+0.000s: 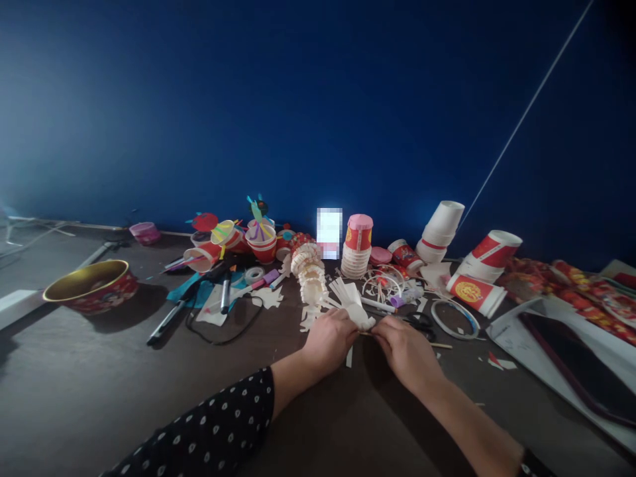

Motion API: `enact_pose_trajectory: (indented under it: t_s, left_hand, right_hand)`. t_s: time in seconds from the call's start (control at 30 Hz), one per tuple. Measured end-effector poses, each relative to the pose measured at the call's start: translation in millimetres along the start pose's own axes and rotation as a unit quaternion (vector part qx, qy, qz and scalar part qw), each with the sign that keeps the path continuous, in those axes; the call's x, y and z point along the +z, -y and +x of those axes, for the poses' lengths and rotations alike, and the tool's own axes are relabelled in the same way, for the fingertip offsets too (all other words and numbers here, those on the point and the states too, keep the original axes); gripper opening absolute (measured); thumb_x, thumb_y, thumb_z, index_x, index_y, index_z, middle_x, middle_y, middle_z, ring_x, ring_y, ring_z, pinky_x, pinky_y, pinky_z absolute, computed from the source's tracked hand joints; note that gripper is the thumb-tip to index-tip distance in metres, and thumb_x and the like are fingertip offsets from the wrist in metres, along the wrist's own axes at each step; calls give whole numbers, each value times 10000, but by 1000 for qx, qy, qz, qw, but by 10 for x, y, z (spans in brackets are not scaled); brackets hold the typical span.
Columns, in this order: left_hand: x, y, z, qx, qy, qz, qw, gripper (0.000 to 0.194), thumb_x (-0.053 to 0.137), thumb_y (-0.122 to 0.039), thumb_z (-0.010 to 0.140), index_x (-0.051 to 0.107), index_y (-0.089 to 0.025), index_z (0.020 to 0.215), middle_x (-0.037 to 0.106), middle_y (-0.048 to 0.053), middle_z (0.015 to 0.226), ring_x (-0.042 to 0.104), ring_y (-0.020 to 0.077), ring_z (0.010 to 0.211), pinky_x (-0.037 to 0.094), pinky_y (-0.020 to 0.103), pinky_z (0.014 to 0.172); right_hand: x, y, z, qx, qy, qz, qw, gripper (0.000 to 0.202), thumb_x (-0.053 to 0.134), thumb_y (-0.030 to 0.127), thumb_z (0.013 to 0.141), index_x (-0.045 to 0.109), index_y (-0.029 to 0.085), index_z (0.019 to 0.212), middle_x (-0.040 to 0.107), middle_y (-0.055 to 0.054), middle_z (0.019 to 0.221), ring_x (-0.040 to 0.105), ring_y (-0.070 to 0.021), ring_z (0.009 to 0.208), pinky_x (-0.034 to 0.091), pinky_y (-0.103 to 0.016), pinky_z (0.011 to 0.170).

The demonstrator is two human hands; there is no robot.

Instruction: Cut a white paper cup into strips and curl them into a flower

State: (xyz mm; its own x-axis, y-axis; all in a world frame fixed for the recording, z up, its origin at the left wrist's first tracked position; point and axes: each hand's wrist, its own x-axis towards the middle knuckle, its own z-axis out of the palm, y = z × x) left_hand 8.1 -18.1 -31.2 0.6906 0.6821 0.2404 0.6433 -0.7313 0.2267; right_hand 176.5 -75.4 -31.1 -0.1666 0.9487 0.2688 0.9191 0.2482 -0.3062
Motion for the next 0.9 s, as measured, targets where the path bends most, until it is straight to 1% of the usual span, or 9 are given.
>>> enact_pose_trajectory:
  t_s: [0.2, 0.33, 0.47, 0.7, 0.83, 0.9]
  left_hand:
    - [-10, -1, -8, -6, -10, -10, 1000, 199, 510, -243, 859, 656, -154, 757, 617, 58, 815, 556, 196, 826, 430, 287, 733]
    - [-26, -4, 0, -20, 4, -13, 1000, 191, 520, -243, 855, 665, -156, 767, 620, 59, 819, 560, 199, 833, 431, 289, 735]
    - [-21, 4, 2, -23, 8, -17, 1000, 196, 522, -249, 857, 675, -161, 771, 623, 59, 820, 560, 196, 838, 428, 285, 744]
    - [17, 21, -8, -24, -9, -39, 999, 177, 534, -249, 844, 689, -180, 792, 628, 50, 810, 563, 192, 833, 426, 273, 731]
    - [10, 27, -12, -13, -23, -59, 998, 140, 550, -207, 820, 688, -182, 805, 630, 45, 797, 568, 184, 813, 425, 265, 722]
    - [1, 28, -18, -11, -26, -66, 997, 136, 554, -195, 810, 685, -173, 786, 630, 48, 793, 569, 185, 808, 425, 263, 716]
  right_hand:
    - [-49, 9, 8, -3, 0, -33, 999, 249, 402, 163, 883, 639, 208, 820, 615, -35, 834, 559, -164, 818, 389, -252, 722]
    - [-96, -13, 14, 8, 14, -47, 999, 237, 417, 172, 876, 625, 200, 765, 612, -32, 813, 557, -160, 797, 384, -249, 703]
    - [-152, -36, 5, 20, 30, -63, 997, 231, 417, 154, 863, 615, 199, 752, 613, -30, 800, 565, -156, 779, 379, -245, 673]
    - [-232, -139, -23, 28, 52, -112, 992, 231, 428, 116, 828, 616, 206, 730, 614, -31, 758, 585, -176, 734, 352, -269, 605]
    - [-251, -209, -41, 37, 53, -97, 993, 218, 450, 101, 805, 612, 212, 711, 611, -22, 747, 591, -169, 705, 354, -265, 591]
    - [-244, -203, -38, 38, 39, -70, 996, 210, 453, 115, 815, 618, 216, 731, 614, -19, 757, 594, -165, 702, 373, -262, 600]
